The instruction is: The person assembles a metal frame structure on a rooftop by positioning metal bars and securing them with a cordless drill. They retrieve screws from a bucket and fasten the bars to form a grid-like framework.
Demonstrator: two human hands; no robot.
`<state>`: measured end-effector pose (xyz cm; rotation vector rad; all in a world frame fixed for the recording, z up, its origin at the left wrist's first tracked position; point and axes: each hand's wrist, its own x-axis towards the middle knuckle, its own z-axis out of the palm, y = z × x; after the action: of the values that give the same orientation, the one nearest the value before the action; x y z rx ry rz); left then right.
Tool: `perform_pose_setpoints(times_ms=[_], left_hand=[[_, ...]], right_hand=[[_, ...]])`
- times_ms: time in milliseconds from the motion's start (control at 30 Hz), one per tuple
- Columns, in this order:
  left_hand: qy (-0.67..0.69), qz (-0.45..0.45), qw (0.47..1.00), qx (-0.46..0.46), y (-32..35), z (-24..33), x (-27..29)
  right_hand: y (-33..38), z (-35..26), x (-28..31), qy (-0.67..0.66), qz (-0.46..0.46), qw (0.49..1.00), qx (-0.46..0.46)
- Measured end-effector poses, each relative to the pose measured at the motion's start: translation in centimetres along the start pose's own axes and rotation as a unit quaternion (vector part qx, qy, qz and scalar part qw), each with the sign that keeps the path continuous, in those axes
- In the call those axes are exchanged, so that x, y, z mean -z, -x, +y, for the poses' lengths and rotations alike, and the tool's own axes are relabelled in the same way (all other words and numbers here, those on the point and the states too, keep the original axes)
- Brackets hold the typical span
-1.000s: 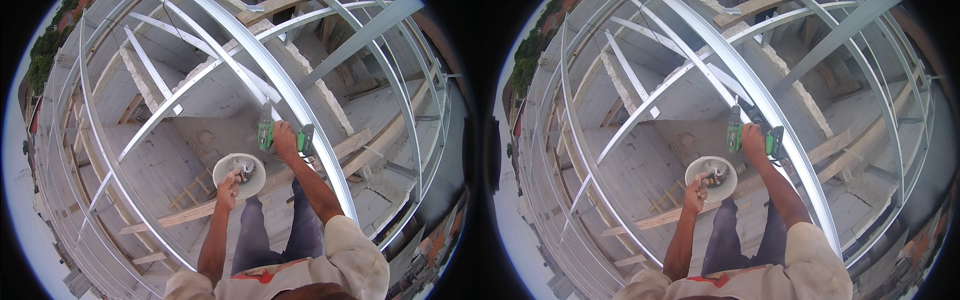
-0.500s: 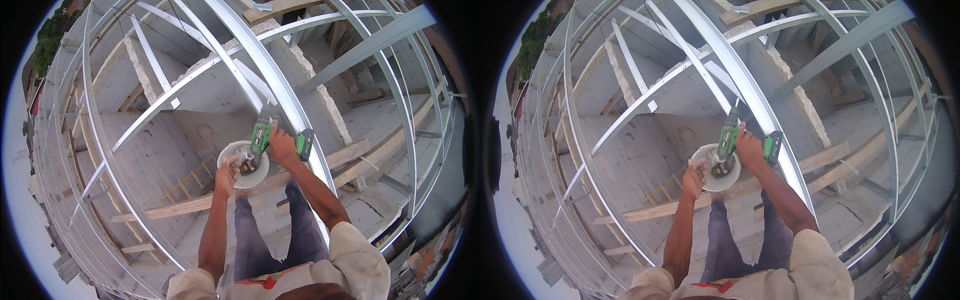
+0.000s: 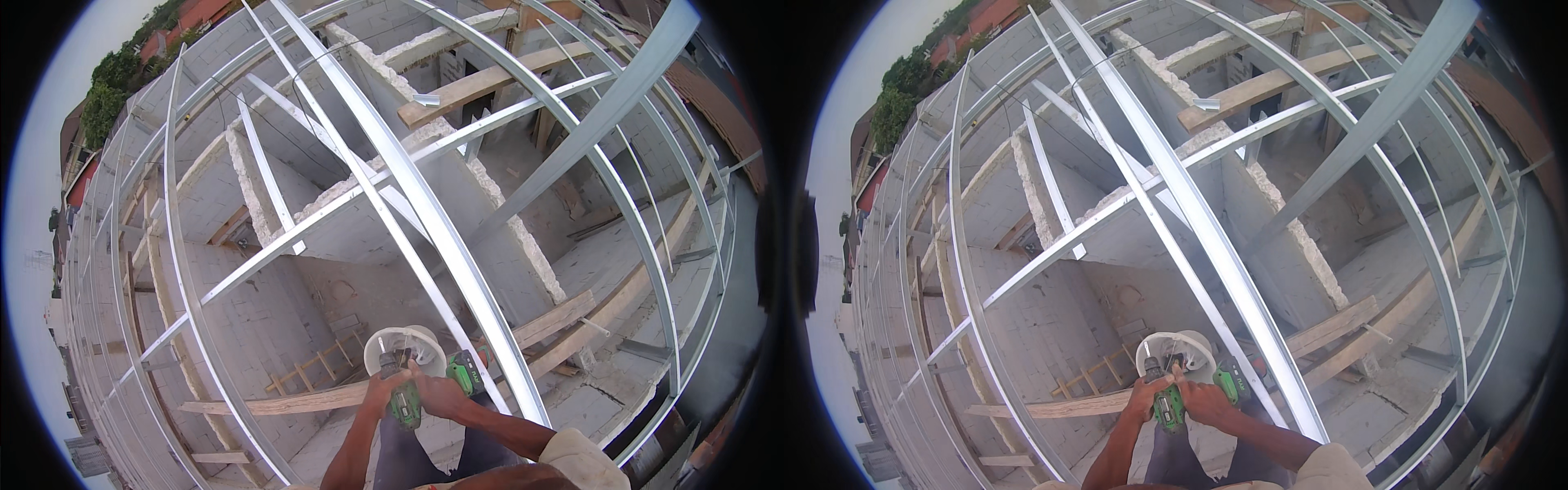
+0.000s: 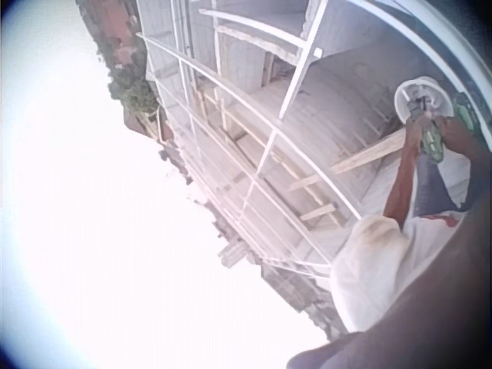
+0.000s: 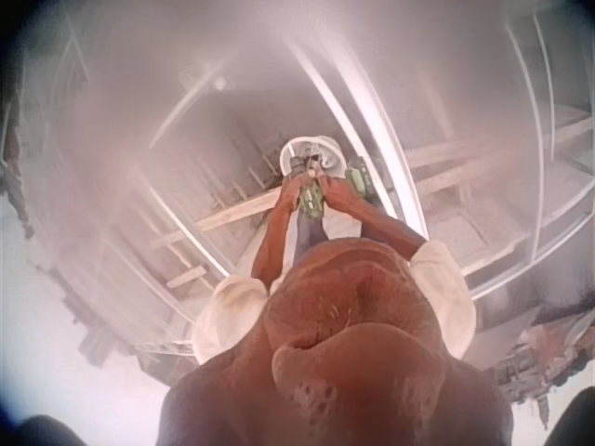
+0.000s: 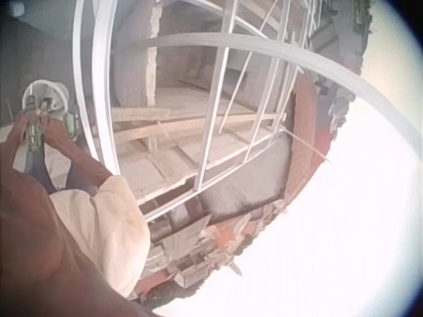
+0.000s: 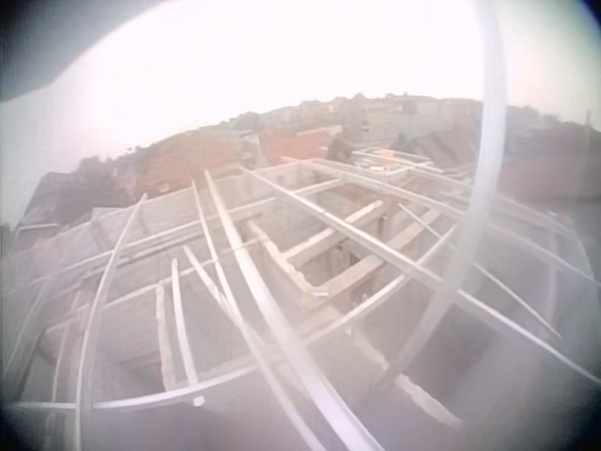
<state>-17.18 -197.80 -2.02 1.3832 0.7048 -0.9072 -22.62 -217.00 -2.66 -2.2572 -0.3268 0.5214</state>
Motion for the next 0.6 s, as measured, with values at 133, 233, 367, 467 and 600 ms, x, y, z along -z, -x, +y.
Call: perform_pose_setpoints(times_ms=[133,233,367,467,600], left_hand=[[-0.021,0.003,0.999,0.028,1.0,-1.1,1.3],[-0.029,-0.016,0.999,0.015,3.3,0.7,-0.2],[-0.024,-0.005,0.999,0.047,3.1,-2.3,2.6],[0.018,-0.027,0.993,0.111,3.1,-5.9,5.9],[0.008,-0.049,0.989,0.138,4.9,-4.3,4.5]], right_hand=[[2.2,-1.9,-0.3,-0.073,-0.063,0.995,0.001],[4.6,-1.2,1.8,-0.1,-0.006,0.991,0.089],[9.5,2.1,6.3,-0.074,0.228,0.971,0.001],[14.3,9.2,5.3,-0.04,0.294,0.92,-0.256],[20.8,17.1,-1.2,-0.026,0.192,0.867,-0.458]])
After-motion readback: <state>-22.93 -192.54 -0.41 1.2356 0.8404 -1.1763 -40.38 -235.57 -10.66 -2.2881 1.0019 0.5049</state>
